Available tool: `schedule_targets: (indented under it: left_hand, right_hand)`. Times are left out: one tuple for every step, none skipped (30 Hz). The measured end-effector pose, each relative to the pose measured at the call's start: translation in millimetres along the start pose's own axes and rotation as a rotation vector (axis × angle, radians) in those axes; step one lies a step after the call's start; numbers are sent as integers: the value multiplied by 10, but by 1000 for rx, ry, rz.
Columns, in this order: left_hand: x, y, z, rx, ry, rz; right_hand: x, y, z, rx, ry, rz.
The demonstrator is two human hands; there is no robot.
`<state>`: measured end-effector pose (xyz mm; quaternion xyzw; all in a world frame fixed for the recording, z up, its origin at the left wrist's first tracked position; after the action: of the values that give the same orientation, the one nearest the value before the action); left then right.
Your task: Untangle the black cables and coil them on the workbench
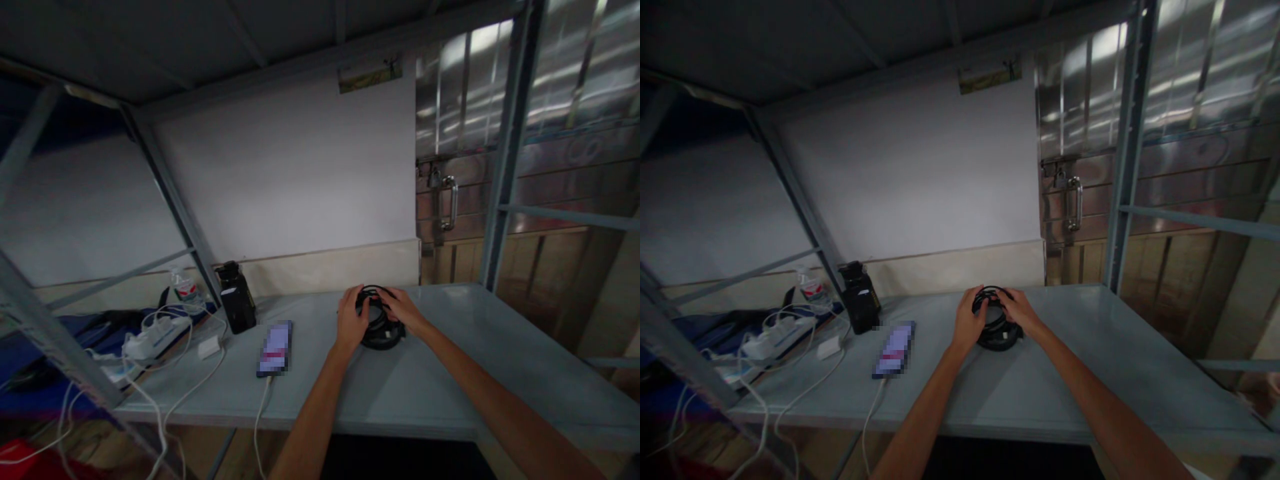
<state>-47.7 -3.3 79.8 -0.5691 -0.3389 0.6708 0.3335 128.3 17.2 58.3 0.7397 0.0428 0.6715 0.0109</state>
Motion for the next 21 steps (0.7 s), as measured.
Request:
schedule_targets:
  left_hand:
    - [19, 6, -7, 12, 16, 22]
    - [39, 12, -10, 24, 14, 39]
    - [59, 18, -11, 33, 1, 52]
    - [77, 24, -9, 39, -12, 61]
    - [93, 29, -7, 42, -19, 70]
    - [105, 33, -4, 41, -15, 79]
    - [113, 35, -2, 37, -4, 87]
    - [117, 35, 0, 32, 9, 95]
    - [118, 33, 0, 29, 19, 104]
    - [117, 30, 1, 26, 26, 113]
    - [116, 25, 2, 20, 33, 124]
    - [116, 20, 4, 10, 38, 136]
    - [117, 16, 10, -5, 43, 149]
    - [121, 13, 17, -23, 45, 163]
    - [128, 12, 26, -44, 42, 175]
    - [137, 12, 35, -61, 33, 186]
    - [149, 14, 45, -73, 18, 194]
    - [163, 16, 53, -79, -3, 199]
    - [179, 19, 61, -82, -26, 200]
    - [196, 21, 68, -83, -51, 197]
    - [213, 23, 74, -81, -77, 191]
  right_hand:
    - [1, 1, 0, 6, 18, 7]
    - [3, 3, 0, 9, 35, 14]
    - [5, 5, -1, 12, 47, 17]
    - [7, 8, -3, 15, 54, 19]
    - [10, 11, -6, 18, 57, 18]
    - [14, 15, -11, 20, 59, 15]
    - [19, 21, -16, 21, 59, 12]
    - [25, 27, -22, 19, 61, 11]
    - [33, 36, -27, 15, 63, 11]
    - [42, 45, -32, 11, 65, 14]
    - [50, 54, -37, 9, 65, 17]
    - [59, 63, -41, 9, 66, 22]
    - [66, 71, -45, 12, 70, 26]
    - [71, 77, -47, 17, 76, 32]
    - [75, 80, -48, 22, 84, 38]
    - [75, 81, -48, 27, 93, 44]
    - [74, 78, -47, 32, 98, 52]
    - [70, 72, -45, 37, 102, 60]
    - [64, 65, -43, 39, 103, 67]
    - [58, 57, -40, 38, 105, 73]
    - [51, 49, -38, 36, 108, 77]
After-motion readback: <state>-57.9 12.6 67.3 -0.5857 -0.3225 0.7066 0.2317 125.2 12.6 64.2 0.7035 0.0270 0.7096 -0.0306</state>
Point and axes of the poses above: each hand's wrist, its own y-axis away from the middle knuckle, its own z-axis out of the back of the hand, x = y × z, the point moved 3 cm from there along -y, towards the middle knuckle, and after that the axes turned 13 degrees about -z, right-handed, at the moved point
